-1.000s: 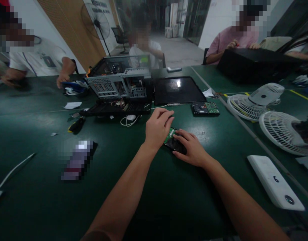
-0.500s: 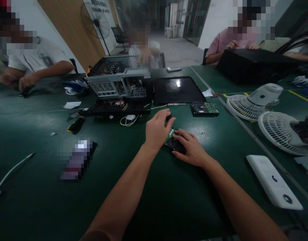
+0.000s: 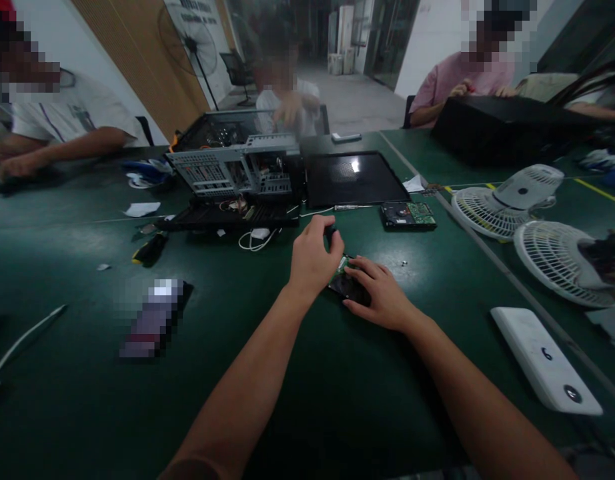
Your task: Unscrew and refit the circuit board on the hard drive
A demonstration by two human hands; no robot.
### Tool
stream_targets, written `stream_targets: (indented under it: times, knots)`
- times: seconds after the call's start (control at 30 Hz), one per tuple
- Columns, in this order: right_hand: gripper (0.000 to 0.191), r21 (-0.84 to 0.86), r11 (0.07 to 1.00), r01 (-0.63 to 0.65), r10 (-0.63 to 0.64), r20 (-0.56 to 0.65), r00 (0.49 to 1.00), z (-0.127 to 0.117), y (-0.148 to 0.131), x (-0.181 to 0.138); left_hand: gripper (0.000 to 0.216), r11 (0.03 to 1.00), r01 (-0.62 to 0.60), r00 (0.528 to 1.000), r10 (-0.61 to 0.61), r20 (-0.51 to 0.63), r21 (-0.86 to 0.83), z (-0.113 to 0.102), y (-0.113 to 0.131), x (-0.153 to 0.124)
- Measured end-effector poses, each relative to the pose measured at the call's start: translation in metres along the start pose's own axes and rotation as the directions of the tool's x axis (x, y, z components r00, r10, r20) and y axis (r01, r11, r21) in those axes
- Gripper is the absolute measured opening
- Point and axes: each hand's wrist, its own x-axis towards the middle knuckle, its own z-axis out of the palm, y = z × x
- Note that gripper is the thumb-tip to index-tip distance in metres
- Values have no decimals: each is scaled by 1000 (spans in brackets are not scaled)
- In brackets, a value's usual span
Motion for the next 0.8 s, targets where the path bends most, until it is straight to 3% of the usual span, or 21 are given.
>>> stream_targets:
  times: [0.33,0.53,0.8]
  knots:
    - [69,-5,1000,1,-1,-6,1000,2,1,-1,15,986,-87,994,96,-58,143,-3,-3,2]
    - [69,-1,1000,3,-3,-8,1000,2,2,-1,24,988,-111,993,115,-34,103,-4,-1,3]
    - [68,-12,1000,-6,7,3,1000,1,0,0,16,988,-125,984,134,-118,86,-2,-4,2]
